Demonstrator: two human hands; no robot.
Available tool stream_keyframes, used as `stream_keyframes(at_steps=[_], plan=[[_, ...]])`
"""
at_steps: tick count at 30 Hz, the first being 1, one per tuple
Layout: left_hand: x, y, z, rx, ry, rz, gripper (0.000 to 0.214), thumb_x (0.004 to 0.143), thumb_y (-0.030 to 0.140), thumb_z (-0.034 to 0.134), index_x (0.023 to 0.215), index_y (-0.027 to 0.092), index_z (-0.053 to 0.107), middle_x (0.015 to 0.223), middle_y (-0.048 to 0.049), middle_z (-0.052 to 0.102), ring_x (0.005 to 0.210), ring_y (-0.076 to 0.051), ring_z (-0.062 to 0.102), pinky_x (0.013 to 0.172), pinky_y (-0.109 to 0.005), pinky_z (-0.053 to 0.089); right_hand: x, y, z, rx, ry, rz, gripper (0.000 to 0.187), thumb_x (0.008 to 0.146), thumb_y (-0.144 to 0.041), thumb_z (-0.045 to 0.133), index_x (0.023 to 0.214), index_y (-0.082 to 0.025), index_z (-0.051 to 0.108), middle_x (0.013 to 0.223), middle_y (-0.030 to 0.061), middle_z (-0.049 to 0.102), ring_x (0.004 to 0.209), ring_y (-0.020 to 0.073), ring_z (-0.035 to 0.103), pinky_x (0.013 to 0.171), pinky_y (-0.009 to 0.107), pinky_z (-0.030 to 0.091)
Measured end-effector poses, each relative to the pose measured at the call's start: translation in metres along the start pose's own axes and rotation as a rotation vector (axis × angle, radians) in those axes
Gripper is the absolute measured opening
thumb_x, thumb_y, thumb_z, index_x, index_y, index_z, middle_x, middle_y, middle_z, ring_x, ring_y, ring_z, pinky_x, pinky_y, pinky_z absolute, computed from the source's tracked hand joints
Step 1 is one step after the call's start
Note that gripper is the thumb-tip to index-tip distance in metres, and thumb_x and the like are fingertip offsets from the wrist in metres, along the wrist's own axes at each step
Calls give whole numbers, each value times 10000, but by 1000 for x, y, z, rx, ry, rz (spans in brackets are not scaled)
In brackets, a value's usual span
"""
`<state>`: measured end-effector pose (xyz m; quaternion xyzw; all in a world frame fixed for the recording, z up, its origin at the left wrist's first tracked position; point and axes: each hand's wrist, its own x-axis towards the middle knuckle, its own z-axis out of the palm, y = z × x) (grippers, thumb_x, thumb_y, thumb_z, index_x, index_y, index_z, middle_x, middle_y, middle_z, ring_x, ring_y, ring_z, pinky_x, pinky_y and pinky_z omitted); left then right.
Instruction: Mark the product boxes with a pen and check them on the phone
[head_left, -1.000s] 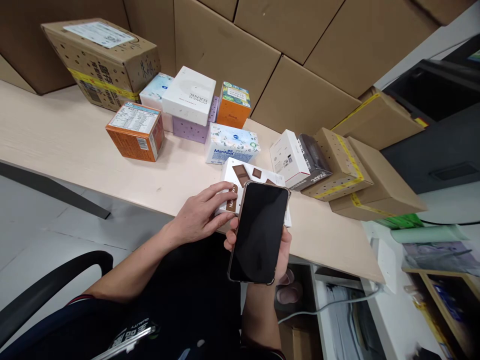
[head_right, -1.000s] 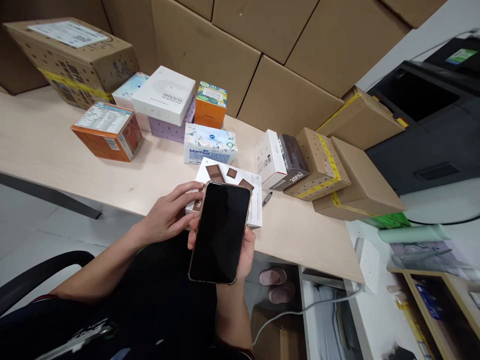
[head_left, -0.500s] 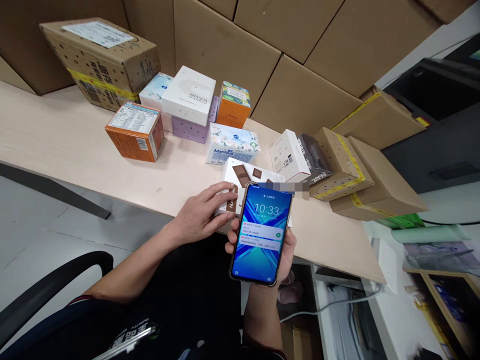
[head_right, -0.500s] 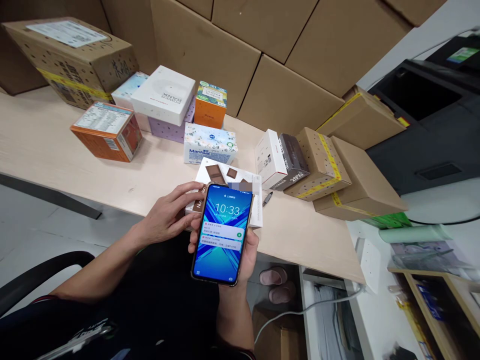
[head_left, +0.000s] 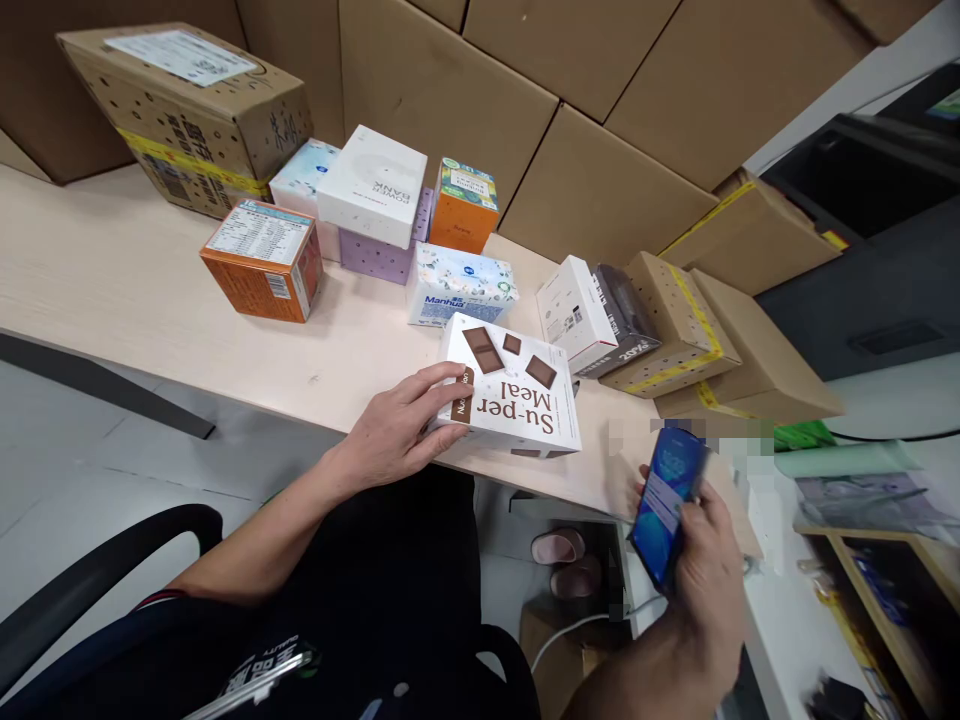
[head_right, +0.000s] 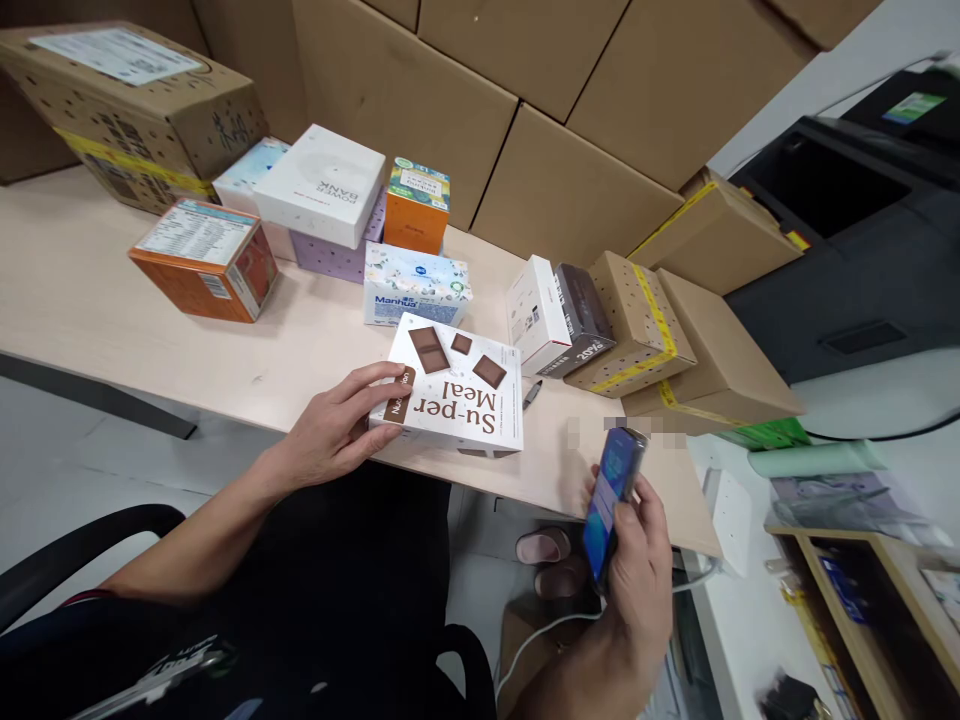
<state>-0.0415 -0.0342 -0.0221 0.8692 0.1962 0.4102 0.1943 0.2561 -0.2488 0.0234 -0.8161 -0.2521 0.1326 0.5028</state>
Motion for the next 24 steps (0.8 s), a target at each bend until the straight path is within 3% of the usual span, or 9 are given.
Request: stream_keyframes(at_steps=[5, 9, 15, 18, 20, 24], plan=[[0, 0, -2, -11, 1, 12, 368, 1061, 382, 548, 1397, 231, 543, 1480, -132, 572, 1336, -265, 618, 1038, -422, 606, 46, 29, -5, -693, 12, -45, 1056, 767, -720, 556, 1603, -101, 374, 1379, 283, 643, 1270, 455, 599, 1099, 641, 415], [1, 1, -4, -39, -11, 8, 368, 1074, 380, 514, 1417, 251, 541, 1502, -122, 562, 1365, -266, 599, 1080, -437, 585, 63, 37, -5, -869, -24, -70, 1065, 792, -710, 493, 1607, -41, 346, 1338, 327, 646, 1271, 504, 579, 1079, 652, 403], [-2, -1, 0, -71, 70, -110, 511, 1066, 448, 519, 1543, 276, 454, 1572, -134, 504, 1447, -295, 529, 1115, -455, 564, 68, 39, -10, -894, -65, -88, 1015, 828, -747, 496, 1594, -85, 411, 1347, 294, 653, 1301, 490, 546, 1062, 625, 416], [-3, -2, 3, -78, 135, -230, 633, 1030, 544, 554, 1563, 225, 434, 1549, -173, 525, 1382, -321, 579, 1027, -464, 611, 59, 31, 0, -799, 31, -268, 958, 855, -781, 455, 1460, -48, 577, 1367, 314, 634, 1300, 479, 542, 1094, 637, 386], [-2, -1, 3, -80, 114, -289, 614, 1017, 559, 565, 1522, 217, 492, 1481, -163, 600, 1301, -320, 635, 1024, -496, 604, 47, 19, 16, -618, 46, -370, 853, 908, -764, 410, 1324, -71, 685, 1286, 282, 683, 1211, 421, 606, 1067, 593, 430], [2, 2, -1, -109, 45, -322, 555, 1036, 532, 521, 1494, 218, 532, 1458, -143, 637, 1268, -319, 660, 1028, -535, 593, 24, -12, 58, -317, -249, -414, 658, 1009, -669, 363, 1164, -171, 765, 1096, 166, 753, 986, 300, 683, 933, 472, 520]])
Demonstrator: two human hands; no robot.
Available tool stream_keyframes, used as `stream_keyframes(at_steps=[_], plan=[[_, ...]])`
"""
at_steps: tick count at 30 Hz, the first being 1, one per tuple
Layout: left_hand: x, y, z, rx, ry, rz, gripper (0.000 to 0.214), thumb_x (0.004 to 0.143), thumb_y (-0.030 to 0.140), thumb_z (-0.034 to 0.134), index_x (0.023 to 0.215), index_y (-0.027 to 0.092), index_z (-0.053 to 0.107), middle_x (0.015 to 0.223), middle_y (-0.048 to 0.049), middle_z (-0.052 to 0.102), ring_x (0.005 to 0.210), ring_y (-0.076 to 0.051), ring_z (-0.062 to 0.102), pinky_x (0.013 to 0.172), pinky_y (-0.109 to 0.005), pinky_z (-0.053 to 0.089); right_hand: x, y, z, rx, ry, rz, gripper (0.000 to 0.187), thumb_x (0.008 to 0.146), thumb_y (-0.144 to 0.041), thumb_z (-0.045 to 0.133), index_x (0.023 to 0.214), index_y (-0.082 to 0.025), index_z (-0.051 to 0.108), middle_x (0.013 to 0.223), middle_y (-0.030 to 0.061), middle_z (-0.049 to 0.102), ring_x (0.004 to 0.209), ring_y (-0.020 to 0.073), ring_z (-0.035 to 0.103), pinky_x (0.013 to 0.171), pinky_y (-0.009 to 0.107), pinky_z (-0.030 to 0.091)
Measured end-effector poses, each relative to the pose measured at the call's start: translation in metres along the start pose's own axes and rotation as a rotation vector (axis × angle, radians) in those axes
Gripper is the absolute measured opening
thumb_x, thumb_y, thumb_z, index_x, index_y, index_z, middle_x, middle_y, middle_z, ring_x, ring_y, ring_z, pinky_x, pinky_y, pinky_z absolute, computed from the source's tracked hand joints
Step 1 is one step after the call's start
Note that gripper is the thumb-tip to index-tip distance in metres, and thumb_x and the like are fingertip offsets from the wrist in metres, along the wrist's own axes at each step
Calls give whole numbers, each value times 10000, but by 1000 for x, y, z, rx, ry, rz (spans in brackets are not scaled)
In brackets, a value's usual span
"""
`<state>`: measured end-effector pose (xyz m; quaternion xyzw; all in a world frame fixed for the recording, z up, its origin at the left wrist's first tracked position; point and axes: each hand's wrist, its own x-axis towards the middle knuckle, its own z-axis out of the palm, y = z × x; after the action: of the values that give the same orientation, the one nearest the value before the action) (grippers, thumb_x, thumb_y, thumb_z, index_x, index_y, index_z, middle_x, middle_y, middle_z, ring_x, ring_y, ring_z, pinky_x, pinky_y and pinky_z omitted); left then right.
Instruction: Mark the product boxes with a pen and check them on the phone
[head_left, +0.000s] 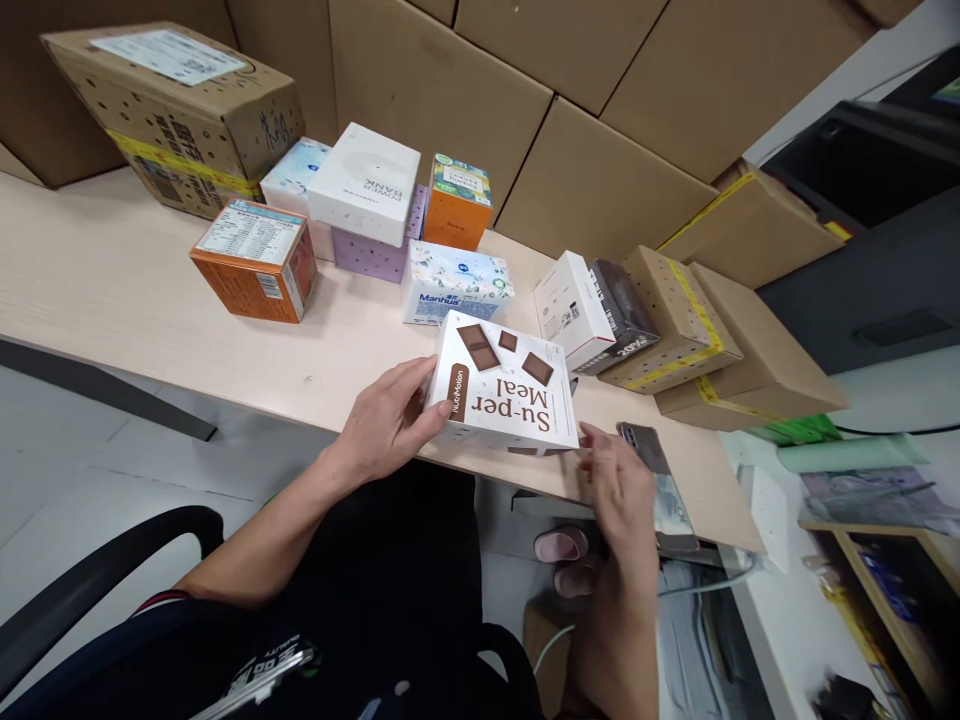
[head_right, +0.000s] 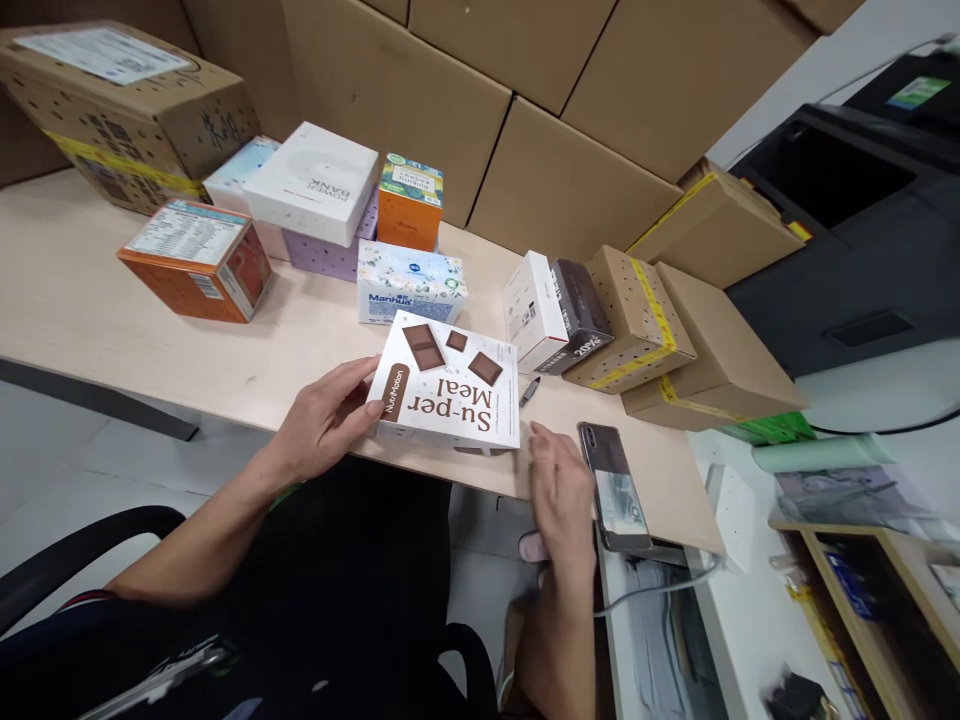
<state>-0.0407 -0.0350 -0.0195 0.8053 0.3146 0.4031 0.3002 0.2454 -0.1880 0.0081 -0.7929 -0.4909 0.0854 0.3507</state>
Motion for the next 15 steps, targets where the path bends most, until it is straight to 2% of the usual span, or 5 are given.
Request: stream_keyframes(at_steps=[3, 8, 10, 13, 15], plan=[[2, 1, -5, -44, -37, 35, 525, 1053, 483, 495, 1511, 227, 515, 1486, -136, 620, 1312, -302, 644, 1051, -511, 589, 0, -22, 16, 178, -90, 20, 595, 1033, -628, 372, 1153, -198, 766, 1091, 136, 774, 972, 282, 693, 900, 441, 536], [1, -4, -12, -107, -84, 210, 521, 1049, 378, 515, 1557, 272, 470, 1535, -123, 585, 1392, -292, 593, 1140, -528, 536, -10, -20, 21, 420, 3, 90, 505, 950, -582, 603, 1315, -241, 678, 1350, 100, 728, 1243, 285, 659, 1040, 441, 531], [-1, -8, -12, -128, -56, 293, 570, 1035, 355, 539, 1591, 288, 428, 1563, -130, 557, 1420, -302, 568, 1147, -542, 528, -15, -15, 21, 546, -38, 126, 556, 925, -546, 656, 1403, -265, 610, 1386, 99, 710, 1273, 281, 655, 1043, 451, 541], [-6, -11, -13, -170, -32, 363, 619, 1019, 350, 564, 1614, 309, 395, 1581, -131, 539, 1437, -308, 552, 1146, -550, 528, -18, -15, 19, 718, -123, 157, 746, 876, -544, 713, 1536, -308, 455, 1437, 112, 677, 1268, 297, 668, 994, 477, 573], [-7, -11, -17, -199, -58, 371, 633, 1012, 356, 578, 1616, 321, 391, 1576, -126, 547, 1440, -309, 552, 1145, -551, 533, -17, -19, 16, 720, -162, 113, 809, 838, -607, 722, 1536, -300, 453, 1395, 130, 695, 1194, 320, 701, 928, 498, 599]])
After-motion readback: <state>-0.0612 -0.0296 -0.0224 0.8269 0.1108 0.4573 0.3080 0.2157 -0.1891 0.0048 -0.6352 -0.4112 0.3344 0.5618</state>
